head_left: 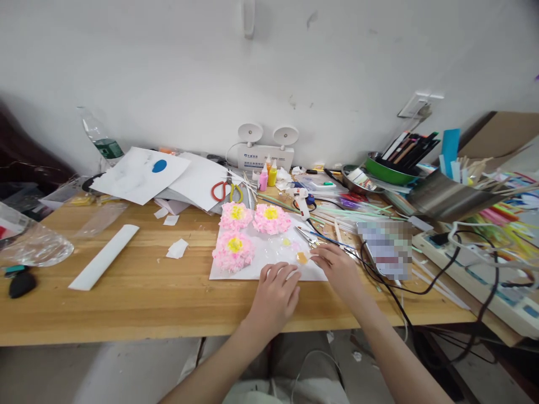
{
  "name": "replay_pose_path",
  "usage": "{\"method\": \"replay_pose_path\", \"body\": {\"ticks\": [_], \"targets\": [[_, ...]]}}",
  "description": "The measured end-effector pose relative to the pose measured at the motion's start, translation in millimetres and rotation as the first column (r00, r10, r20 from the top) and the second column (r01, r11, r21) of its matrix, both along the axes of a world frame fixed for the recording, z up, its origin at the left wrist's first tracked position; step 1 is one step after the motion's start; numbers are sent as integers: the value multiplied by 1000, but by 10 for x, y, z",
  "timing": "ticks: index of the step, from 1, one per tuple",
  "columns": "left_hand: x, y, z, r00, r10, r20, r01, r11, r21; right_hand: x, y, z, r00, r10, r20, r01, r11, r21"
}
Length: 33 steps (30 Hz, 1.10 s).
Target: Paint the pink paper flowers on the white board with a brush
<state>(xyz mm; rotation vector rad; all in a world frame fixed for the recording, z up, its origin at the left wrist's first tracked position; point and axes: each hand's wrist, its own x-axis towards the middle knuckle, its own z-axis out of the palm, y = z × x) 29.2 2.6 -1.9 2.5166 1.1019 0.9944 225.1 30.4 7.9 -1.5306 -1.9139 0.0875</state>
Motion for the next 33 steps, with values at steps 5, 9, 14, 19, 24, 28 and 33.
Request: {"method": "replay_pose_path", "body": {"ticks": [5, 9, 14, 19, 24, 28, 33], "targets": [[7, 20, -120, 1000, 20, -14, -20, 1000, -6, -6, 60, -81, 998, 29, 48, -26, 998, -65], [13, 16, -138, 1000, 6, -20, -7, 999, -41, -9, 99, -140, 995, 49, 88, -41, 996, -83], [16, 22, -150, 1000, -7, -30, 6, 999, -51, -12, 144, -177, 986, 104, 130, -90, 990, -105], [25, 25, -157, 999, -7, -46, 4, 997, -72, -36, 172, -149, 968, 135, 210, -109, 985, -131], [24, 26, -159, 999, -11, -37, 8, 996, -85, -50, 169, -116, 979, 47, 199, -19, 990, -141], [18, 31, -163, 1000, -17, -26, 14, 995, -94, -61, 159, -85, 973, 57, 223, -23, 988, -151], [26, 33, -170, 1000, -19, -17, 17, 994, -104, -96, 154, -14, 956, 101, 274, -50, 981, -187]]}}
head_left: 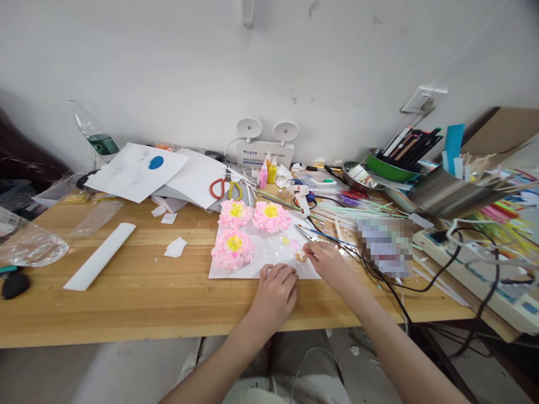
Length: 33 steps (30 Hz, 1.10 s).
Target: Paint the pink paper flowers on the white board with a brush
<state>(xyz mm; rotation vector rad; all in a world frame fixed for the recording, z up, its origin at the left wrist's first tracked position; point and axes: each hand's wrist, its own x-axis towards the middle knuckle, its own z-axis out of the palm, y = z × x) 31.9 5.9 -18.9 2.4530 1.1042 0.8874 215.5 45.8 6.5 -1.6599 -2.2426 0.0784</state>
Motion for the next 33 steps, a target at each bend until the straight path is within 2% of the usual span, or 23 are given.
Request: {"method": "replay_pose_path", "body": {"ticks": [16, 20, 26, 33], "targets": [[-1, 5, 31, 1000, -1, -1, 1, 1000, -18, -5, 20, 26, 999, 14, 32, -11, 996, -87], [-10, 4, 20, 1000, -2, 9, 2, 1000, -21, 20, 16, 54, 1000, 15, -23, -18, 995, -102], [-6, 8, 28, 1000, -4, 0, 4, 1000, -24, 78, 37, 58, 987, -21, -156, 14, 999, -46], [1, 16, 25, 1000, -6, 16, 7, 1000, -20, 17, 73, 35, 986, 17, -163, -27, 998, -59]]}}
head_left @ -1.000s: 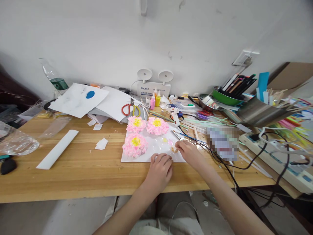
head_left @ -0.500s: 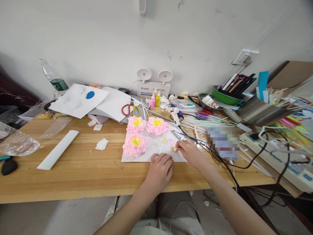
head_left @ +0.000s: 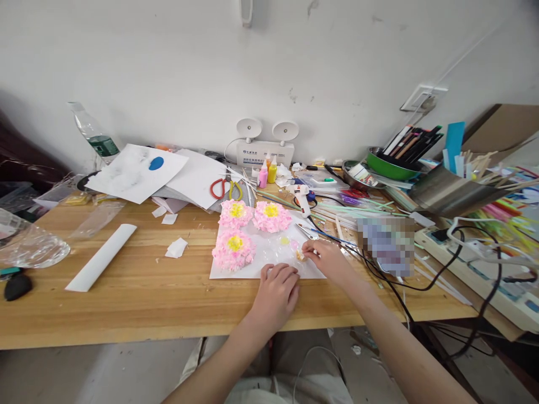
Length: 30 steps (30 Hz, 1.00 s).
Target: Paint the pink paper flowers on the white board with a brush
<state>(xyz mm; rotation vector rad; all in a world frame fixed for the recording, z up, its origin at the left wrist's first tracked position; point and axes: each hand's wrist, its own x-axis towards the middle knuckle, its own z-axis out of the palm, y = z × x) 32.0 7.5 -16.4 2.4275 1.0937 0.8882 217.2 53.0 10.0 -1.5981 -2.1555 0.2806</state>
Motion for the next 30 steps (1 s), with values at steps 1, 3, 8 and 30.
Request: {"method": "replay_pose_path", "body": {"ticks": [1, 3, 8, 30], "targets": [[0, -1, -1, 1000, 0, 1, 0, 1000, 0, -8, 2, -1, 1000, 0, -1, 0, 1000, -8], [0, -4, -2, 1000, -1, -1, 1, 1000, -2, -19, 4, -2, 1000, -2, 8, 2, 1000, -19], [2, -6, -2, 1000, 1, -4, -1, 1000, 7, -32, 7, -8, 999, -9, 47, 11, 1000, -28], [-9, -5, -7, 1000, 12, -1, -12, 1000, 12, 55, -30, 125, 953, -170, -250, 195, 978, 79]]}}
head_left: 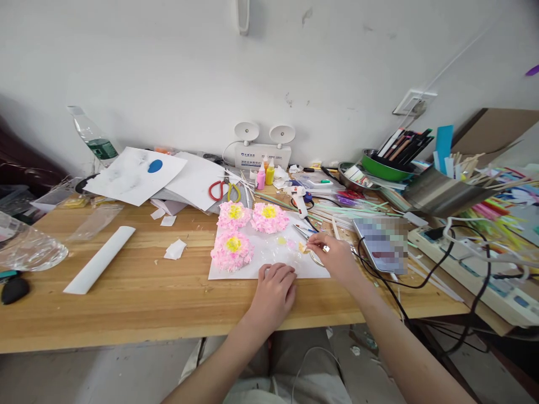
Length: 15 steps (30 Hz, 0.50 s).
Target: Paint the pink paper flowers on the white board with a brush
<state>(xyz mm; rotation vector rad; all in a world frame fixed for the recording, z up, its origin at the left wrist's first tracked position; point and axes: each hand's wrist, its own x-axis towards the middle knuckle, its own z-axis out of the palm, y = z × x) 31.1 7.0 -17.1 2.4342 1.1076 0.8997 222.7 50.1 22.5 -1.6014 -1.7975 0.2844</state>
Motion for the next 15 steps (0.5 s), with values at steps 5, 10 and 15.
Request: {"method": "replay_pose_path", "body": {"ticks": [5, 10, 15], "targets": [[3, 4, 12, 1000, -10, -7, 10, 1000, -17, -94, 10, -152, 995, 54, 89, -50, 998, -46], [5, 9, -1, 1000, -7, -11, 7, 1000, -17, -138, 15, -196, 990, 67, 125, -60, 997, -55], [-1, 1, 3, 1000, -13, -2, 13, 1000, -23, -78, 28, -131, 998, -17, 55, 19, 999, -31]]}}
